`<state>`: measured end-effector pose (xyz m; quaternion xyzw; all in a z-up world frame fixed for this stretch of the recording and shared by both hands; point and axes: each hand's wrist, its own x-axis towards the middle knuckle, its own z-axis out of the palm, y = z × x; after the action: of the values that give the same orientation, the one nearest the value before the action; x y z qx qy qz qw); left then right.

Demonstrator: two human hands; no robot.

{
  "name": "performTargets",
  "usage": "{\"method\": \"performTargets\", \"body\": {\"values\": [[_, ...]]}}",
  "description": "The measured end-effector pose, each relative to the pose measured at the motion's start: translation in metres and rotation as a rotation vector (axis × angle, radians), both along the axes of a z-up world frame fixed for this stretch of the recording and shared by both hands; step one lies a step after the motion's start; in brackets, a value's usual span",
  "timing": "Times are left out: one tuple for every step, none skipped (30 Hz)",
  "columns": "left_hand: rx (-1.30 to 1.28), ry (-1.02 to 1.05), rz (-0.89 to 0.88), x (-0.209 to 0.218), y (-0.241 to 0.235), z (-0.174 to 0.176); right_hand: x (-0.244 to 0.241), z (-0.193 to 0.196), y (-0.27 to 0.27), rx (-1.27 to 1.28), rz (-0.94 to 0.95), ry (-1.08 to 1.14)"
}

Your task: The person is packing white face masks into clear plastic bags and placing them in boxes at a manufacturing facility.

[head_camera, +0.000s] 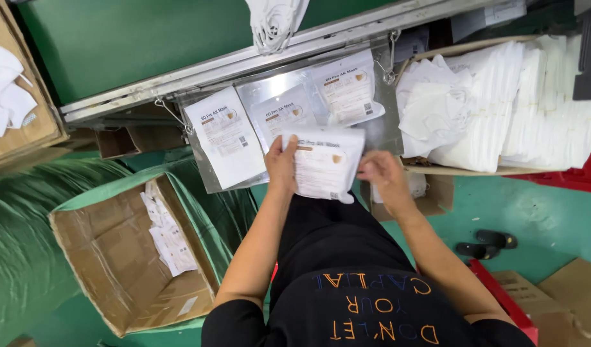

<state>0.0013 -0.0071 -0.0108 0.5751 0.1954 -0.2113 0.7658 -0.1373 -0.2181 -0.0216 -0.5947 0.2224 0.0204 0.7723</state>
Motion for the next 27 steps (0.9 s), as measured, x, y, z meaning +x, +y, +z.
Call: {"method": "performTargets", "body": {"values": [[-0.029,0.042,0.062,0.002,-0.007,-0.011,0.016,0.016,0.012,0.034,0.023,-0.038],[-0.056,0.092,0.127,-0.001,-0.013,-0.023,0.027,0.031,0.026,0.07,0.05,-0.066],[-0.06,0.101,0.14,-0.004,-0.01,-0.032,0.036,0.025,0.021,0.067,0.063,-0.057],[-0.055,0.155,0.175,-0.004,-0.006,-0.041,0.048,0.017,0.016,-0.097,0.03,0.04],[-0.051,0.21,0.209,-0.003,-0.003,-0.05,0.06,0.01,0.011,-0.261,-0.001,0.137],[-0.055,0.213,0.228,-0.011,0.008,-0.08,0.077,0.008,-0.006,-0.265,0.018,0.138],[-0.046,0.334,0.262,-0.02,0.018,-0.109,0.096,0.005,-0.023,-0.245,0.025,0.155],[-0.037,0.455,0.294,-0.028,0.03,-0.139,0.115,0.001,-0.038,-0.222,0.031,0.173],[-0.041,0.458,0.311,-0.024,0.028,-0.132,0.131,-0.007,-0.051,-0.224,0.049,0.174],[0.075,0.557,0.358,-0.024,0.028,-0.125,0.145,-0.016,-0.063,-0.201,0.098,0.18],[0.192,0.658,0.402,-0.022,0.028,-0.118,0.16,-0.026,-0.074,-0.178,0.148,0.187],[0.192,0.663,0.415,-0.018,0.027,-0.129,0.176,-0.036,-0.073,-0.175,0.162,0.19],[0.397,0.635,0.466,-0.014,0.026,-0.14,0.191,-0.046,-0.073,-0.201,0.164,0.238],[0.6,0.603,0.506,-0.012,0.021,-0.151,0.204,-0.056,-0.076,-0.233,0.162,0.289],[0.598,0.612,0.513,-0.004,0.02,-0.145,0.206,-0.067,-0.076,-0.235,0.172,0.295],[0.709,0.558,0.465,0.005,0.017,-0.139,0.207,-0.078,-0.08,-0.309,0.118,0.32],[0.818,0.502,0.415,0.014,0.013,-0.133,0.208,-0.088,-0.085,-0.383,0.063,0.344],[0.819,0.506,0.407,0.013,0.012,-0.156,0.202,-0.088,-0.083,-0.383,0.059,0.351],[0.883,0.481,0.365,0.011,0.01,-0.178,0.195,-0.087,-0.083,-0.379,0.003,0.263],[0.953,0.451,0.314,0.006,0.011,-0.2,0.183,-0.086,-0.08,-0.37,-0.061,0.177],[0.96,0.452,0.299,-0.002,0.012,-0.202,0.157,-0.091,-0.081,-0.367,-0.072,0.188],[0.97,0.4,0.31,-0.004,0.013,-0.205,0.135,-0.097,-0.08,-0.458,-0.129,0.091],[0.979,0.347,0.32,-0.007,0.013,-0.207,0.113,-0.102,-0.081,-0.55,-0.185,-0.007],[0.989,0.33,0.306,0.003,0.009,-0.183,0.086,-0.101,-0.074,-0.541,-0.207,-0.007],[0.97,0.342,0.31,0.011,0.005,-0.16,0.058,-0.1,-0.068,-0.586,-0.183,0.061],[0.95,0.357,0.309,0.017,-0.003,-0.138,0.027,-0.099,-0.062,-0.632,-0.16,0.134],[0.958,0.343,0.289,0.021,-0.008,-0.139,-0.001,-0.104,-0.054,-0.625,-0.183,0.14]]}}
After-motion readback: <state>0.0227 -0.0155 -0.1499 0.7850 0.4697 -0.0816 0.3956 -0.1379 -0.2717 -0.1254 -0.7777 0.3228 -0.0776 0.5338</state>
